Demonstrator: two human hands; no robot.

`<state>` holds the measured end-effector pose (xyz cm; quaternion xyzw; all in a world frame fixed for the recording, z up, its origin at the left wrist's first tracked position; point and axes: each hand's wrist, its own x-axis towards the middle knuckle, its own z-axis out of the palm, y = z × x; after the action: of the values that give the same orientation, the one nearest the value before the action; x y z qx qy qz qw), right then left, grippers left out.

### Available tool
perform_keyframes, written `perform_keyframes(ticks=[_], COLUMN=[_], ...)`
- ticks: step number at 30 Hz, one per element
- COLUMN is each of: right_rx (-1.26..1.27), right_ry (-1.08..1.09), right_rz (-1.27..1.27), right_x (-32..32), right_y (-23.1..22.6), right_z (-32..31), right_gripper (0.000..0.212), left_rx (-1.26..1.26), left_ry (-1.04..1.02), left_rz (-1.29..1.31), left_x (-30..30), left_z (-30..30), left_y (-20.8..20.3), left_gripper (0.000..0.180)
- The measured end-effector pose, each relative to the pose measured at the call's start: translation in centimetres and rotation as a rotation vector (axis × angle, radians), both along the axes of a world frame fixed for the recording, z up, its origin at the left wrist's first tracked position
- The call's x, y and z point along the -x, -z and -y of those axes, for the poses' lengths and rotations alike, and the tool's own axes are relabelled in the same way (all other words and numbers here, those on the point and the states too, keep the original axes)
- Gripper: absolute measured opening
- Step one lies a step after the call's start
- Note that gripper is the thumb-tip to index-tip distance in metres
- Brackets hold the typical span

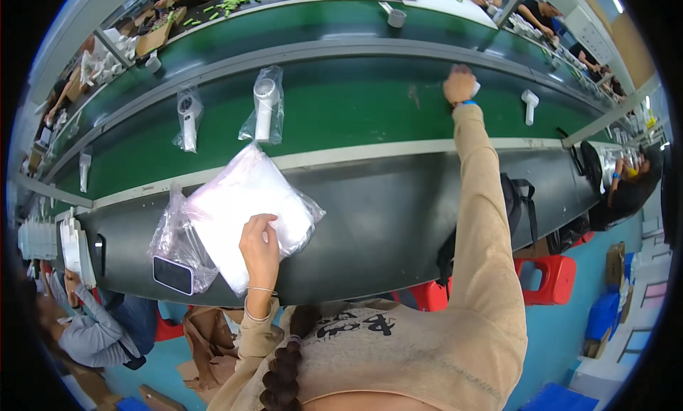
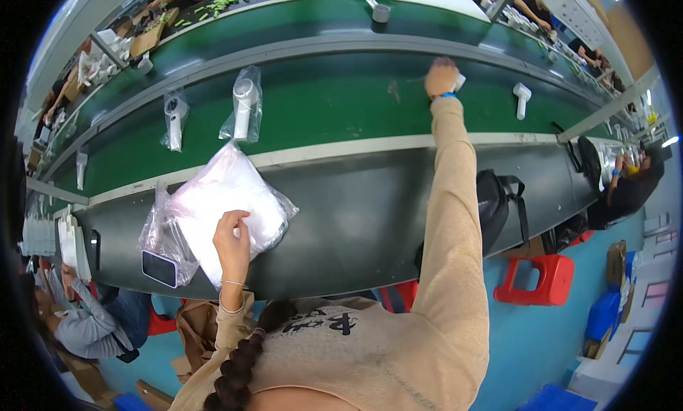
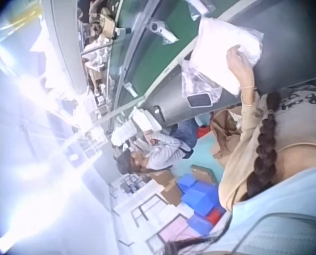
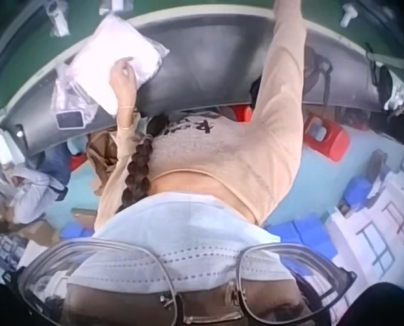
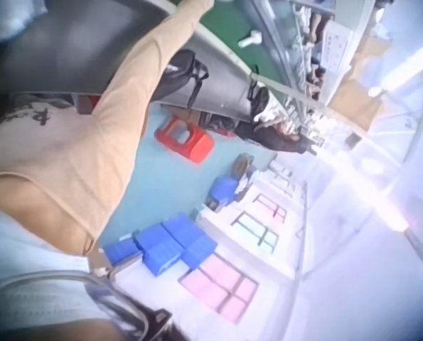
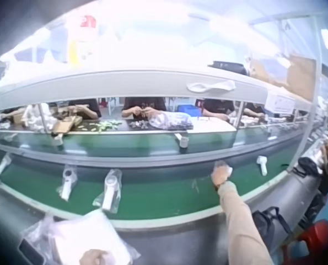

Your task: The person repeatedly picks up handheld fans from a conveyor belt, inserts each fan into a plastic bag by hand, and places the bagged fans back onto the conveyor belt.

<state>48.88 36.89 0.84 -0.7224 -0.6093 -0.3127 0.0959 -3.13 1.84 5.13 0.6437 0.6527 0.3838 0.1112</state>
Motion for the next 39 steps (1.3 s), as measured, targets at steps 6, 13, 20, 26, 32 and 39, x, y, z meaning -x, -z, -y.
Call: perform_keyframes(ticks=[6, 13, 20, 26, 32, 39], right_rx=[0.162, 0.147, 0.123, 0.181, -0.031, -0.254], right_ry=[0.197, -0.092, -0.761, -1.01, -0.956, -1.042], right_rz=[0.176, -0.145, -1.279, -1.747, -1.516, -1.332], right_x=[-3.1, 1.9, 20.0, 33.3, 34.6, 35.5], right_y=[0.0, -6.9, -13.6, -10.4, -4.8, -3.1], right_z=[-0.7, 2.4, 13.3, 27.2, 31.6, 33.7], right_gripper=[0.047, 0.059, 0.046, 0.06, 0.065, 0.073], left_rx=[-0.048, 0.079, 0.186, 0.18, 0.217, 0.251], left_ry=[-0.103, -0.046, 0.124, 0.202, 0.207, 0.26], left_rz=[0.003, 0.039, 0.25, 0.448, 0.507, 0.481], left_x=[0.6, 0.4, 1.0, 2.2, 4.3, 4.0], left_z=[-0.1, -0.5, -0.7, -0.4, 0.1, 0.1], left_y=[1.4, -0.8, -0.9, -0.5, -0.7, -3.1], left_gripper=[0.015, 0.034, 0.04, 0.045, 0.048, 0.05])
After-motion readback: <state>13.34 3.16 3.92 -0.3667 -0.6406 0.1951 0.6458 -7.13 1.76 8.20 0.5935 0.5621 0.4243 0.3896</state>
